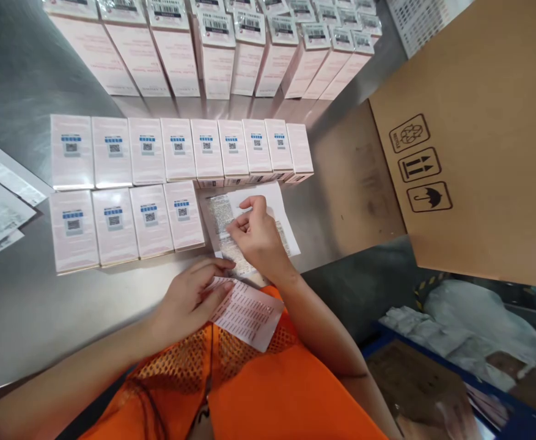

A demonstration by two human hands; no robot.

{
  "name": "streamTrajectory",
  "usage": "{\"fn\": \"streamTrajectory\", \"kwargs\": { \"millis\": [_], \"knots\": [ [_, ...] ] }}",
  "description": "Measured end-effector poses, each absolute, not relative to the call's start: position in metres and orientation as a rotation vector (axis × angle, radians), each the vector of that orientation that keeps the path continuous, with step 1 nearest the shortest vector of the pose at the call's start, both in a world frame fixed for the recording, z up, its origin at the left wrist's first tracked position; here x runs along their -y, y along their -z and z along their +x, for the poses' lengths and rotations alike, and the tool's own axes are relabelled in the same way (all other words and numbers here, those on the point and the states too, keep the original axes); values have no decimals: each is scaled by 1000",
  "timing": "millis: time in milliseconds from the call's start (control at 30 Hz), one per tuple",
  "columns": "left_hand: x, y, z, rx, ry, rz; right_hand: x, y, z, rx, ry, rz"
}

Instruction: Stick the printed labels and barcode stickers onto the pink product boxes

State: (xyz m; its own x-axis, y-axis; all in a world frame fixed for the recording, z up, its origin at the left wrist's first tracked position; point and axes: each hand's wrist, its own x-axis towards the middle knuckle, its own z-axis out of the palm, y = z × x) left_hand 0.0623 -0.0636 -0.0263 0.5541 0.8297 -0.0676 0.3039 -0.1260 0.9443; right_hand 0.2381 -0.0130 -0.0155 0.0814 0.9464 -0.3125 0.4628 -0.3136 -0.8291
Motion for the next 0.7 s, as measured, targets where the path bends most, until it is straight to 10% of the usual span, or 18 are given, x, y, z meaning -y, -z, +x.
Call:
{"fn": "streamTrajectory", "kwargs": {
  "millis": [700],
  "knots": [
    [89, 24, 36, -893, -619, 2220, 10, 23, 237, 1398, -860, -1971]
  ]
}}
